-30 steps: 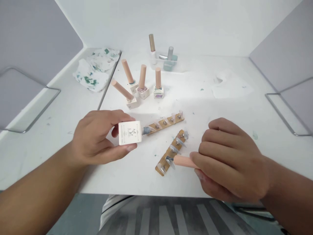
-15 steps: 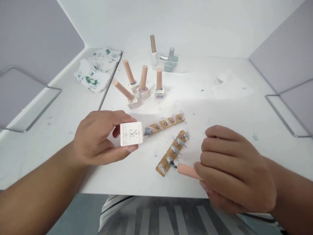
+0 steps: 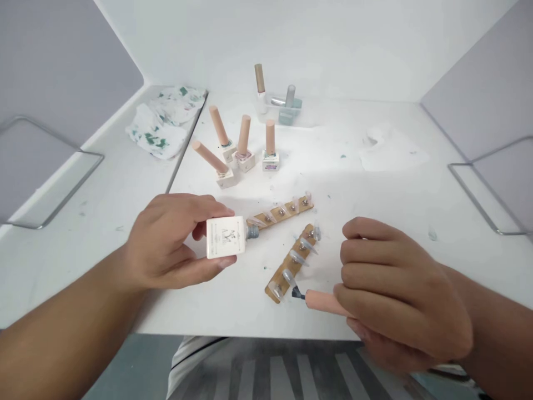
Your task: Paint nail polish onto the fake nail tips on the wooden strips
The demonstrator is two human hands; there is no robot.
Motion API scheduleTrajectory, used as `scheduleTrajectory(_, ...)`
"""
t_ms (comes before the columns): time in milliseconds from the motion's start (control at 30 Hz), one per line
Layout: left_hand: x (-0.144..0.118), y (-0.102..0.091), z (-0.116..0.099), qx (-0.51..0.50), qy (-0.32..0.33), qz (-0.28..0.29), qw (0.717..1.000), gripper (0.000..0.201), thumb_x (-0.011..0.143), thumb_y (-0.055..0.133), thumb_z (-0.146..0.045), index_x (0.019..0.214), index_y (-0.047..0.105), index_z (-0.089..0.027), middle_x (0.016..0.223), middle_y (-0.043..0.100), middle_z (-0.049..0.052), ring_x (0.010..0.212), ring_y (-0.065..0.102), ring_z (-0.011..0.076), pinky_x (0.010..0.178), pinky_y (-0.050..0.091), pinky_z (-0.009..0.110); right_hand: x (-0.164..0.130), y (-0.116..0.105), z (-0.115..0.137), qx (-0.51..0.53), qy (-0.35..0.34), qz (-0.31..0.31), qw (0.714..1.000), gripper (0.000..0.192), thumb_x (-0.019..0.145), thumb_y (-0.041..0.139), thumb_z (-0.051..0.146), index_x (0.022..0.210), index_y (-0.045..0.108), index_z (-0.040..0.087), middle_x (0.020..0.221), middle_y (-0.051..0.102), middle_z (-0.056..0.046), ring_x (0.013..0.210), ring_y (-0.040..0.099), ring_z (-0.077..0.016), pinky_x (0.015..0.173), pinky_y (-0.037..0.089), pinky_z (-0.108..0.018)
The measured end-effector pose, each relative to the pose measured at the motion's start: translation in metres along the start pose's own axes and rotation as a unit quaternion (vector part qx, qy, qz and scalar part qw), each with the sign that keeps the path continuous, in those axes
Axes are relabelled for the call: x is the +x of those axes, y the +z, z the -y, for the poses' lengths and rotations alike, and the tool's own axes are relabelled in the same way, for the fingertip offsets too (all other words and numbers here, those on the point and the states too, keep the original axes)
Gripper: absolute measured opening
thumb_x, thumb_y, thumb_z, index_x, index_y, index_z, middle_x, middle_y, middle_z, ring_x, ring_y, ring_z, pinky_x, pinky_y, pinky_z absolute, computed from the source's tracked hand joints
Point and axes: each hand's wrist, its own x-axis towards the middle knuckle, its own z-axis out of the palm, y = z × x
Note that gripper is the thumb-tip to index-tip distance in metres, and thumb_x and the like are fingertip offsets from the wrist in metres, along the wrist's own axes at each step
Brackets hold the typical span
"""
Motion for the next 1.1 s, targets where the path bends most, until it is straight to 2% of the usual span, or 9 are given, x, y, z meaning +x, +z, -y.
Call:
scheduleTrajectory(133,-0.001,0.0,-0.001,-0.002,0.005,-0.001,1.0,0.035,0.083,0.062,-0.032,0.111,0.053,-0.013,0.058,0.051,0.0,0.047,0.044,0.0135,0.041,0.036,0.027,-0.001,-0.002,-0.005,0.015,0.02,-0.021,0.999,0.008,0.069,0.053,0.01,0.065,0.054,0.017,0.048,0.04,0.0,0.049,0.032,-0.0141,0.054,0.03,-0.036)
scheduleTrajectory(267,0.001,0.001,-0.003,-0.01,0.016,-0.005,1.0,0.034,0.083,0.062,-0.03,0.111,0.053,-0.012,0.057,0.05,-0.001,0.046,0.042,0.013,0.041,0.033,0.026,-0.001,-0.005,-0.012,0.022,0.059,-0.075,0.995,0.012,0.067,0.052,0.01,0.077,0.054,0.016,0.051,0.046,-0.001,0.05,0.038,-0.0146,0.055,0.032,-0.035)
scheduleTrajectory(467,0.005,0.003,-0.01,0.002,0.031,-0.006,1.0,0.033,0.083,0.061,-0.031,0.108,0.052,-0.013,0.058,0.053,0.0,0.045,0.043,0.0125,0.043,0.032,0.027,-0.002,0.002,-0.019,0.108,0.118,-0.152,0.975,0.01,0.077,0.054,0.011,0.087,0.057,0.012,0.057,0.049,-0.001,0.052,0.043,-0.0124,0.055,0.034,-0.032)
scheduleTrajectory(633,0.007,0.003,-0.016,0.019,0.029,-0.016,0.999,0.029,0.087,0.055,-0.034,0.109,0.051,-0.015,0.058,0.055,-0.001,0.044,0.046,0.013,0.042,0.033,0.027,-0.005,0.011,-0.021,0.144,0.151,-0.166,0.964,0.01,0.083,0.053,0.011,0.092,0.058,0.012,0.06,0.05,-0.001,0.056,0.043,-0.0125,0.057,0.036,-0.032)
scheduleTrajectory(833,0.012,0.001,-0.018,0.015,0.06,-0.012,0.998,0.031,0.087,0.056,-0.032,0.11,0.048,-0.013,0.055,0.052,-0.002,0.04,0.045,0.0123,0.039,0.032,0.026,-0.007,0.02,-0.022,0.167,0.15,-0.17,0.96,0.018,0.086,0.053,0.014,0.103,0.059,0.011,0.063,0.048,0.0,0.058,0.042,-0.0125,0.06,0.036,-0.032)
scheduleTrajectory(1100,0.01,0.007,-0.018,-0.002,0.047,-0.043,0.998,0.031,0.089,0.053,-0.035,0.112,0.048,-0.015,0.054,0.051,-0.003,0.039,0.044,0.0118,0.037,0.033,0.026,-0.005,0.022,-0.021,0.165,0.154,-0.177,0.958,0.016,0.087,0.051,0.016,0.101,0.059,0.013,0.063,0.049,0.0,0.057,0.043,-0.013,0.059,0.036,-0.032)
